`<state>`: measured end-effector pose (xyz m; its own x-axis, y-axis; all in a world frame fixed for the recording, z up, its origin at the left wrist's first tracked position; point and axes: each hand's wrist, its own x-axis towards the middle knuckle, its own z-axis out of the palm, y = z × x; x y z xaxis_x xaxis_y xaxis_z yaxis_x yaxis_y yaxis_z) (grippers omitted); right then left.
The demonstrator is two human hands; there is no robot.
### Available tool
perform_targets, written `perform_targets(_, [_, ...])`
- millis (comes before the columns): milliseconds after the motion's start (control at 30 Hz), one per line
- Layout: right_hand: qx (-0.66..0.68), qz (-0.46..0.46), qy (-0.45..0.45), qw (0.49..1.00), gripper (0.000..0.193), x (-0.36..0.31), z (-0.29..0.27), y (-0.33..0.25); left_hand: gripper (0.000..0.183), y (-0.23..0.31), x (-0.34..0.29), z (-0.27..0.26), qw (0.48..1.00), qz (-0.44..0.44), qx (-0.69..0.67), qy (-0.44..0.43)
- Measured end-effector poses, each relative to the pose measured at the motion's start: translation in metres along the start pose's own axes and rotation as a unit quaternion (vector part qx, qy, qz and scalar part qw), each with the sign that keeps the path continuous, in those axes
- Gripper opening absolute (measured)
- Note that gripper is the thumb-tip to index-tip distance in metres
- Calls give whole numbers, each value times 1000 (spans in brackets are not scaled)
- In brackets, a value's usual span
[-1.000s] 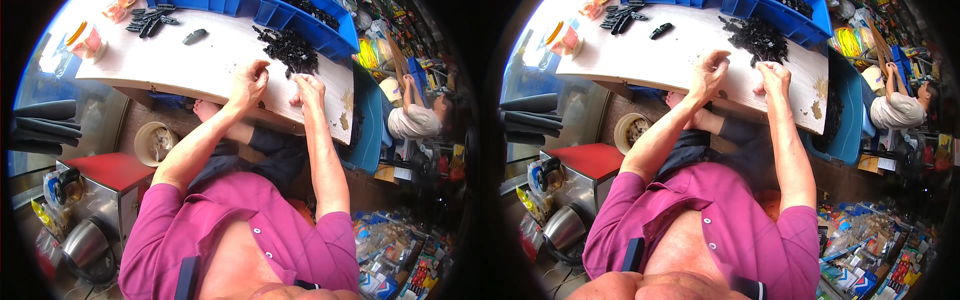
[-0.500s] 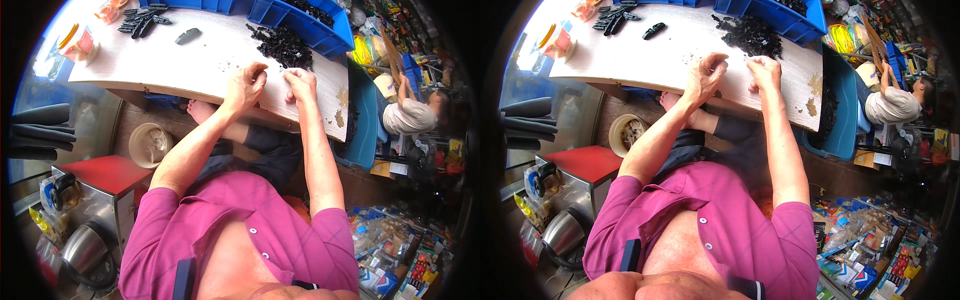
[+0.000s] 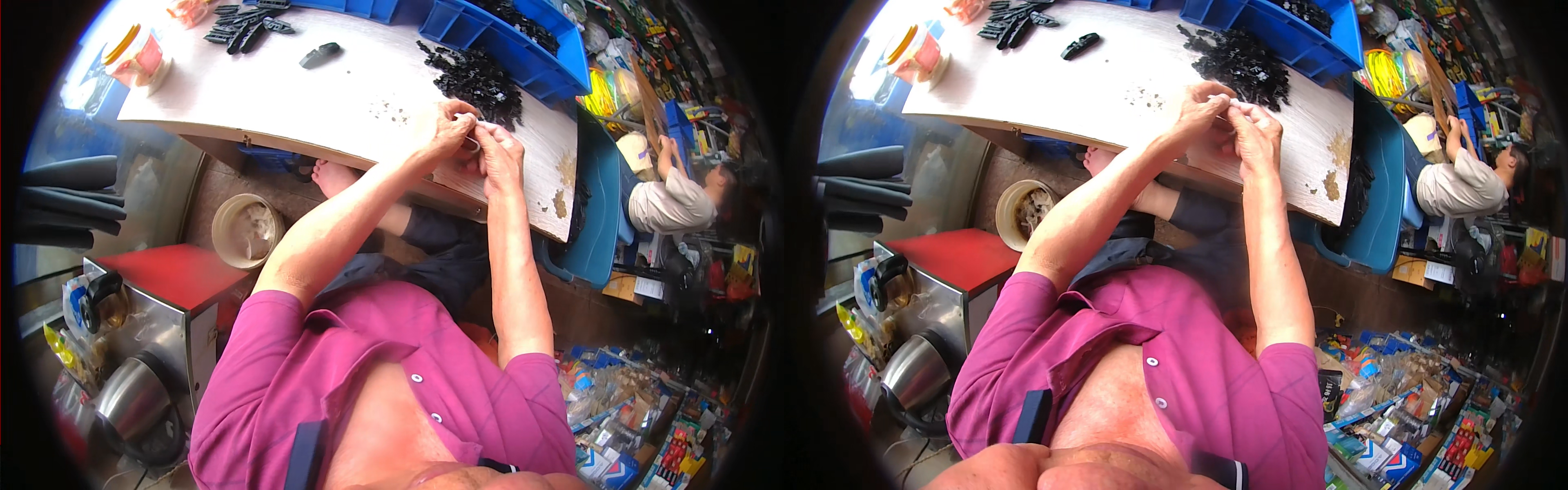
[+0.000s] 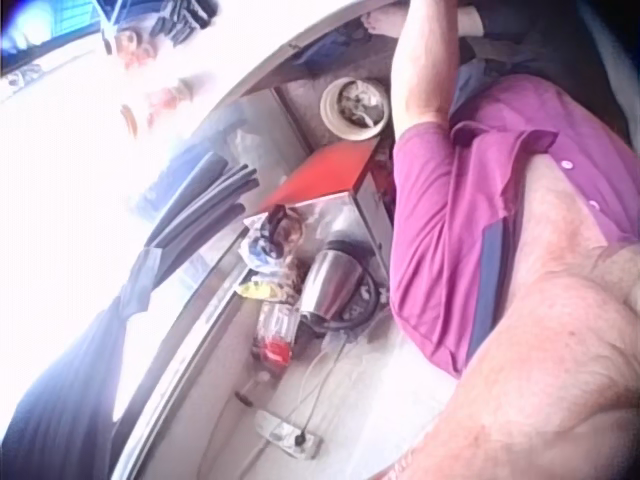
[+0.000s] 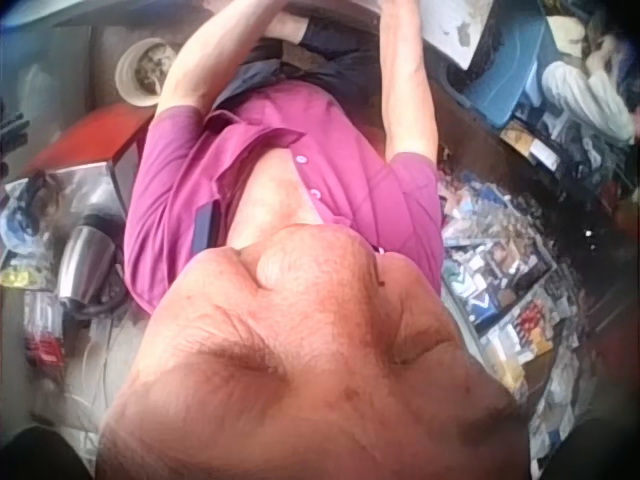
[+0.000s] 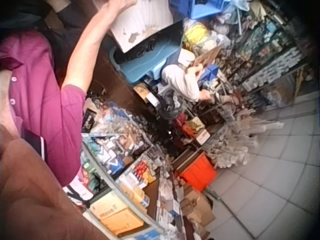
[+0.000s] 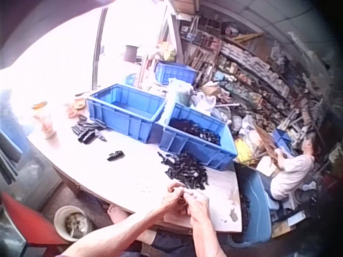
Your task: The person repeatedly assembles small plastic components together by hand on a table, scoops additional plastic pieces from a blue bin onto the tabletop, and puts a sandal onto their foot by hand.
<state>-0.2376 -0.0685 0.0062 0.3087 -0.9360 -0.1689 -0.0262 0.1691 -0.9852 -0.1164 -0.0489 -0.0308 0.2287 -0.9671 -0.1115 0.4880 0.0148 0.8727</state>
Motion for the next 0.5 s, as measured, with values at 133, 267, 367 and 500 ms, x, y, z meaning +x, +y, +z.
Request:
perform_targets(133, [-13, -37, -17, 999, 12, -5, -4, -1, 24, 13, -13, -5, 997, -46, 7, -62])
perform_targets(267, [-4, -35, -18, 999, 12, -2, 0, 9, 22, 10, -21, -11, 995, -83, -52, 5])
perform_targets(367, [31, -29, -6, 999, 13, -2, 8, 10, 19, 21, -30, -3, 993, -90, -80, 11])
perform_targets(500, [31, -38, -14, 999, 18, -7, 13, 1, 19, 21, -31, -12, 988, -97, -117, 8])
